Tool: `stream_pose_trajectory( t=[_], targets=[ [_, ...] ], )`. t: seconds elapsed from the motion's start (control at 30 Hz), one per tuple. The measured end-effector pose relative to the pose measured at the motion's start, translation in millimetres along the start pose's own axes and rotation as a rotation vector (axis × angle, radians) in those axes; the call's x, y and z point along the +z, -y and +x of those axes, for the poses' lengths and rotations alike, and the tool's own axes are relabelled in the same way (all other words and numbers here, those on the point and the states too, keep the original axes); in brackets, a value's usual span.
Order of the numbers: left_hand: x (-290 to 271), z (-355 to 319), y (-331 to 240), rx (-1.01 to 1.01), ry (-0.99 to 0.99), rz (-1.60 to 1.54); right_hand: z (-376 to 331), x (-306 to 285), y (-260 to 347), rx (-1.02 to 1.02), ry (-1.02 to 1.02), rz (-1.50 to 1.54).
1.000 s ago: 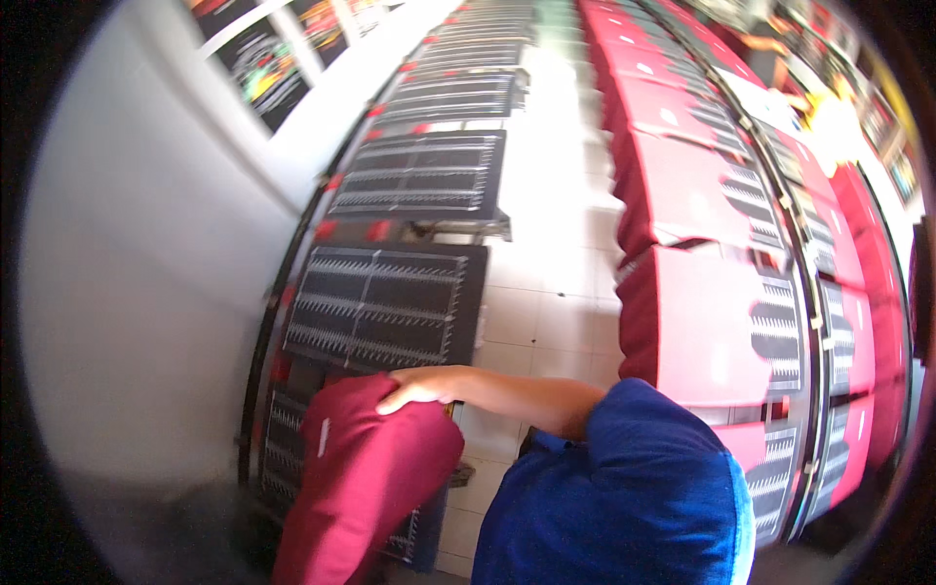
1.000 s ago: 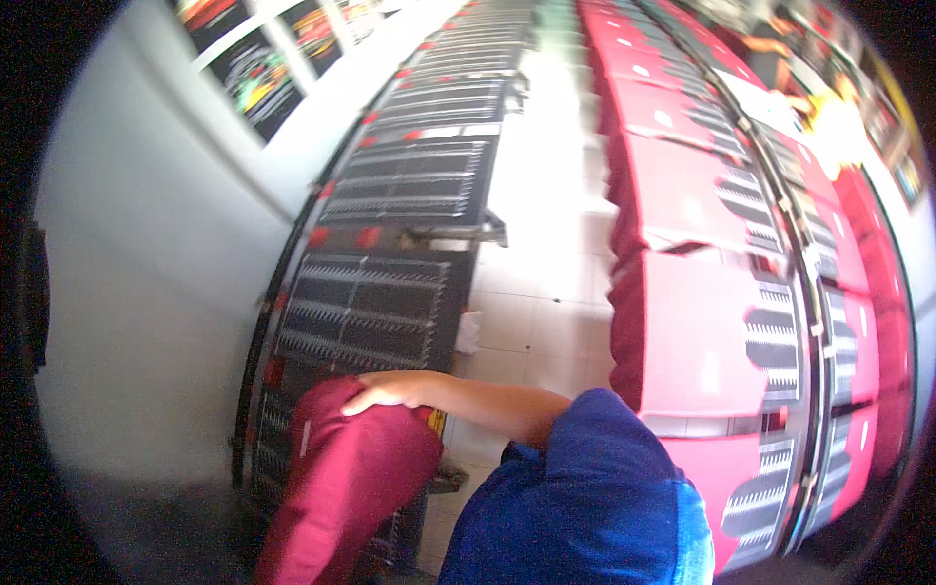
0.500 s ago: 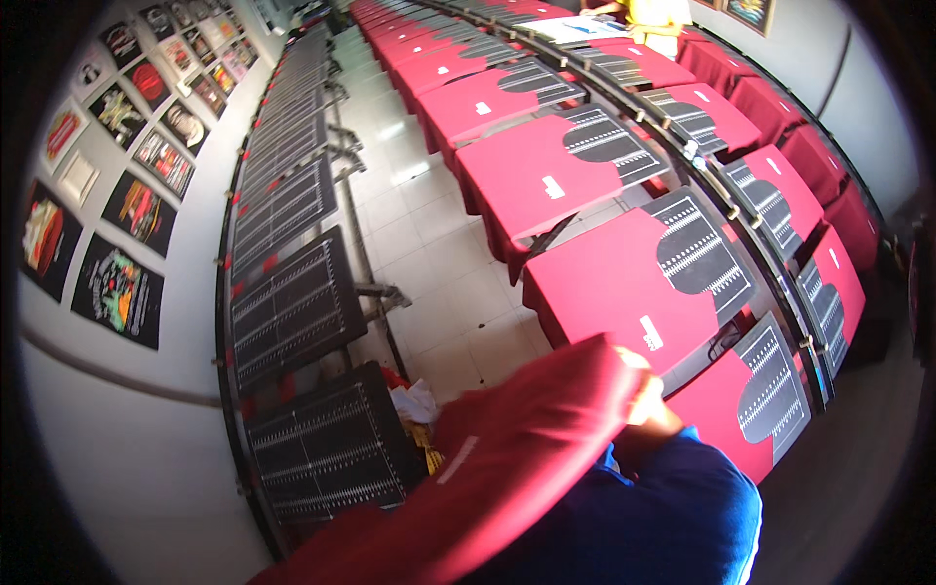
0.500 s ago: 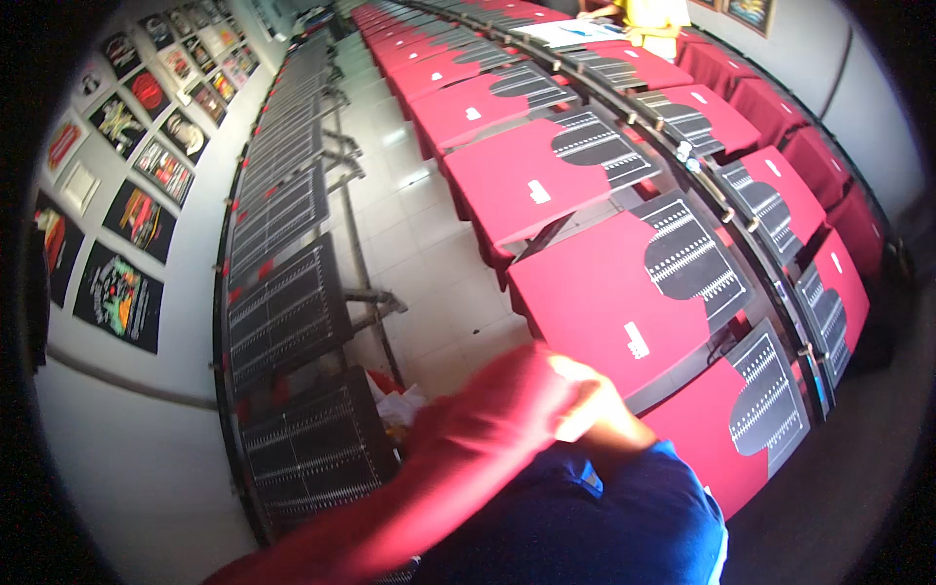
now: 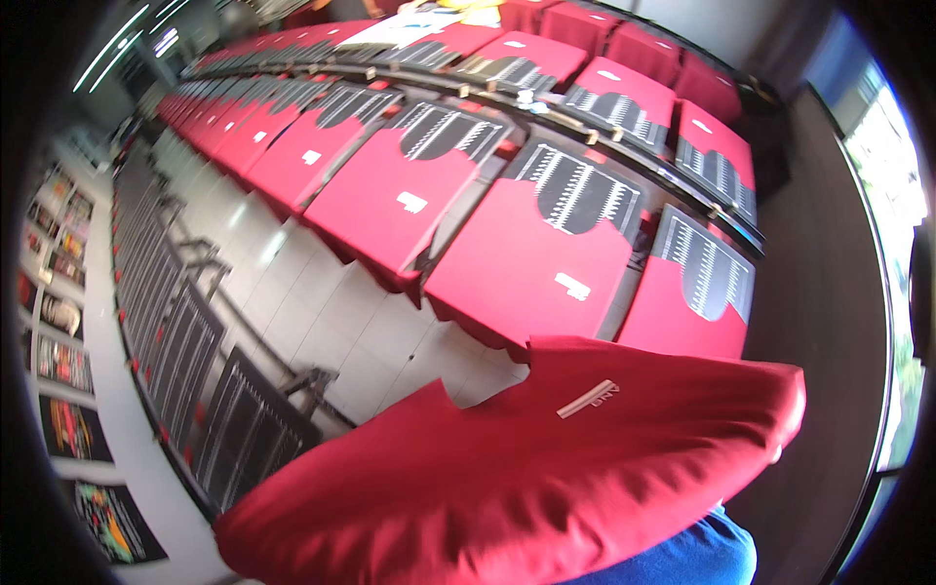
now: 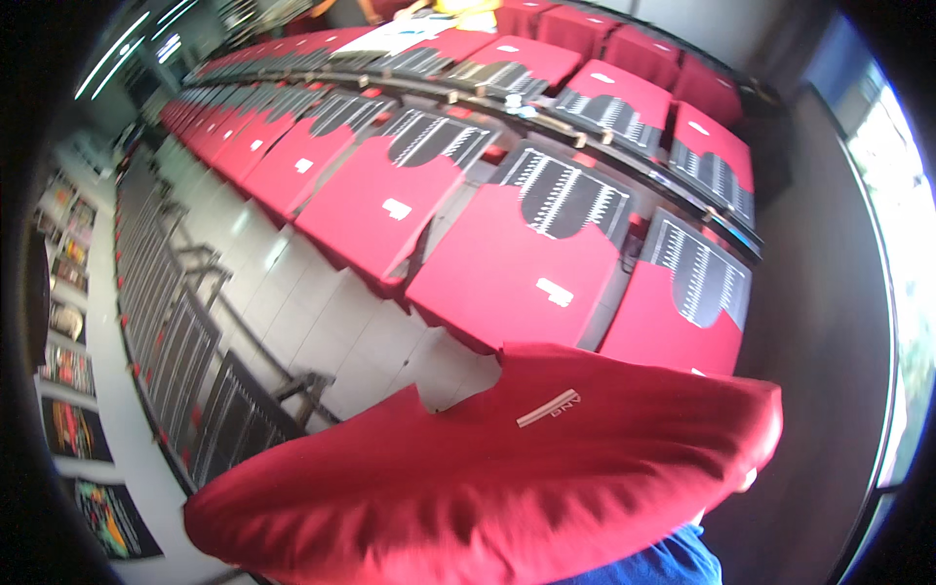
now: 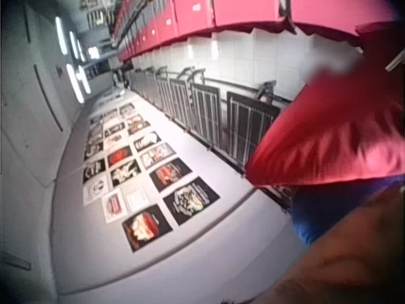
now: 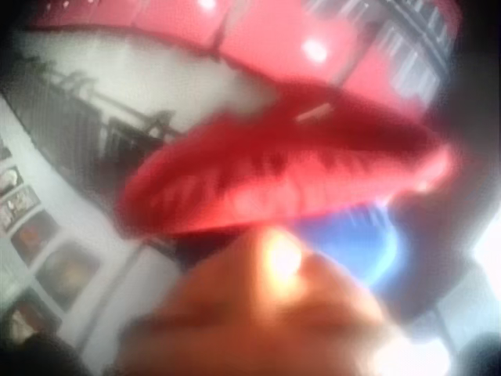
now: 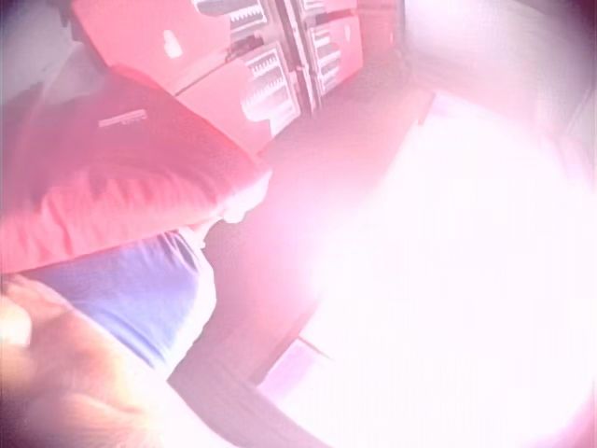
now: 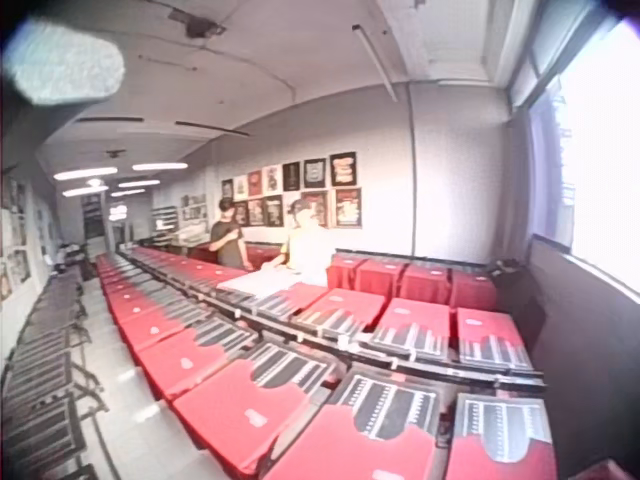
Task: The person picks up maroon garments one by one, unfolding them and carefully aligning each one onto a series of printing platen boards on a long production table.
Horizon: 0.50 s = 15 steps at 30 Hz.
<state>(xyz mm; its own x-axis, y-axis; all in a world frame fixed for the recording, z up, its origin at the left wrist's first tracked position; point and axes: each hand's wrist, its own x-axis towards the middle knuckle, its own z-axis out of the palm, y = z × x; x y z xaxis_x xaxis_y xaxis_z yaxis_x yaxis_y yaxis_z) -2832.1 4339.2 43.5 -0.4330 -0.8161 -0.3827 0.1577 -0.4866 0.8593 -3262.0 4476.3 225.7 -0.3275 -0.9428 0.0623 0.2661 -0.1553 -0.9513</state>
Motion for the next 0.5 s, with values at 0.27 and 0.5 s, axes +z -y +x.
stream_pose_trajectory(
  t=[0.27, 0.5],
  targets=[
    [54.8, 26.5, -155.8, 0.142, 0.334, -0.126, -122.7, -54.8, 36.0, -0.148, -0.615, -0.096],
    [226.2, 76.1, -226.9, 0.095, 0.694, -0.343, -177.8, -123.2, 104.0, -0.312, -0.894, -0.169]
  ],
)
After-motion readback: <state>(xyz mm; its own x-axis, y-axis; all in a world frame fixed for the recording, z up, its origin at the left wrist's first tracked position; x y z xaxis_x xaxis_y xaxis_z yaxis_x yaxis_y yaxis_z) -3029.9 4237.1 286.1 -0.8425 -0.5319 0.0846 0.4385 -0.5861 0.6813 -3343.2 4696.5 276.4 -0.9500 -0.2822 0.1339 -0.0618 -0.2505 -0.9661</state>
